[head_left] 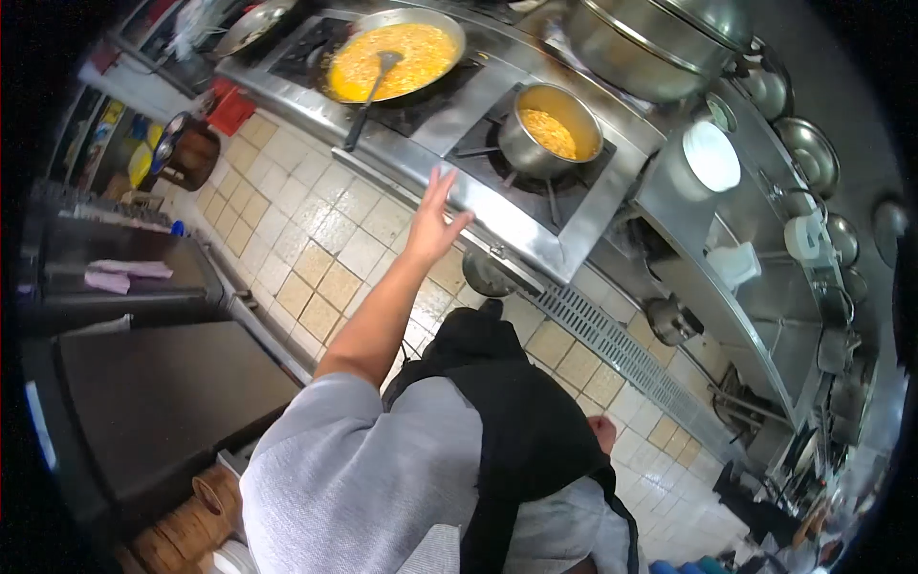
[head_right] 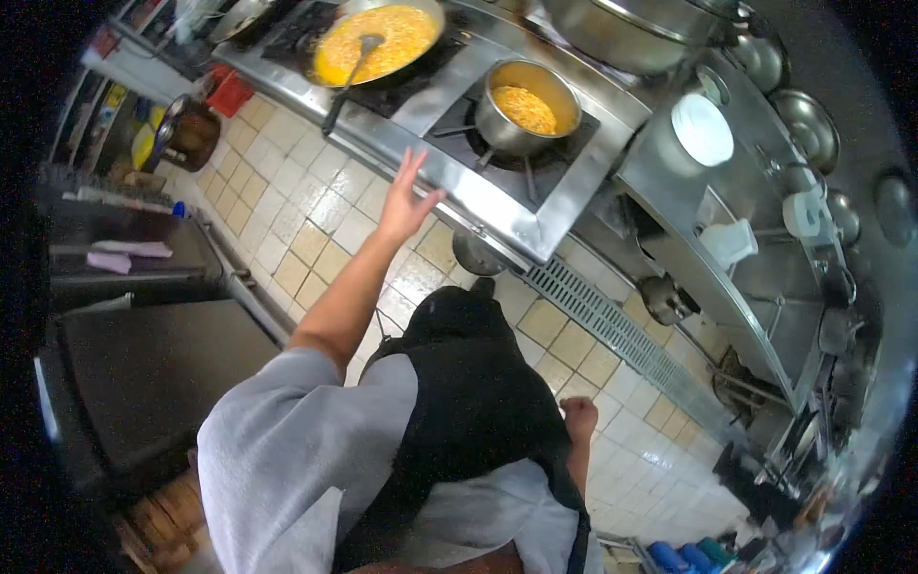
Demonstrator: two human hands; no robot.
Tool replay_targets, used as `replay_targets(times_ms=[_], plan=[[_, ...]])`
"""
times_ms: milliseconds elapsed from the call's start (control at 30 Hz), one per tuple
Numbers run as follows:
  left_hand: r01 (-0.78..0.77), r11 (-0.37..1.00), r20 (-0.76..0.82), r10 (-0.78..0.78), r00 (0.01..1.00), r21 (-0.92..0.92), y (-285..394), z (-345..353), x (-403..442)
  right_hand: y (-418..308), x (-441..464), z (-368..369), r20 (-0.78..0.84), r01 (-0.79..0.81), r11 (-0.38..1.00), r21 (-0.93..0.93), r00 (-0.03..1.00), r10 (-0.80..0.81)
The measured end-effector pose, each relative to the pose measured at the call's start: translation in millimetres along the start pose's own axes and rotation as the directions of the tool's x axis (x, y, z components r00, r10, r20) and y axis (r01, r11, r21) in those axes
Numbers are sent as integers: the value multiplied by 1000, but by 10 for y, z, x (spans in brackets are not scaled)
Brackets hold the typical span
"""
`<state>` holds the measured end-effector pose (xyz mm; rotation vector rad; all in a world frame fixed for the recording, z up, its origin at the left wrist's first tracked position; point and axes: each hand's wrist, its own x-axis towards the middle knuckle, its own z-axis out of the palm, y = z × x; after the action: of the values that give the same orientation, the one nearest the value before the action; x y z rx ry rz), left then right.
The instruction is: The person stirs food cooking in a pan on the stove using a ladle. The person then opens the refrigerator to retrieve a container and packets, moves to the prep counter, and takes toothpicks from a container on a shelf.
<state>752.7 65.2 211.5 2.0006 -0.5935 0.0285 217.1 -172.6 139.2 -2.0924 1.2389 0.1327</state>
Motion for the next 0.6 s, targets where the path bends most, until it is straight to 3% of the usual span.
replay_targets(times_ms=[67,133,167,200,233,300,333,367,400,467,500,533,600], plan=[[99,986,-5,-99,995,134,-382,-225,-607,780,-3,323,87,175,954,-242,983,-159],[226,951,25,-236,971,212,-843,-546,-1324,1144,-64,459,481,429,659,-618,869,-116],[306,904,41,-332,942,299,-1161,-716,-1739,1491,-147,652,351,-224,953,-202,892,284],[498,797,91,-556,826,343,-1299,-935,-2081,1801,-202,874,457,-760,575,302,645,613],[674,597,144,-785,602,435,-1370,-1186,-2395,1860,-228,970,457,-772,562,297,632,626],[397,481,256,-828,499,782,-2264,-1641,-3380,1891,-275,1132,454,-799,533,280,599,660],[168,337,315,-938,141,927,-2351,-1788,-3515,1924,-233,1188,394,-585,783,213,785,479],[189,261,253,-965,66,947,-2475,-1936,-3755,1939,-177,1203,350,-305,945,121,904,246],[205,185,191,-981,-14,961,-2598,-2053,-3994,1955,-122,1207,333,9,1000,13,943,-13],[152,376,346,-918,192,914,-2712,-2224,-4273,2009,-18,1290,342,308,951,-25,897,-281],[113,462,415,-861,293,879,-2761,-2267,-4325,2014,90,1391,337,297,954,49,894,-296],[235,466,367,-855,366,853,-2824,-2262,-4284,1824,146,1367,348,224,969,103,905,-246],[457,479,242,-841,484,749,-2969,-2204,-4063,1031,178,1245,420,-174,948,265,906,49]])
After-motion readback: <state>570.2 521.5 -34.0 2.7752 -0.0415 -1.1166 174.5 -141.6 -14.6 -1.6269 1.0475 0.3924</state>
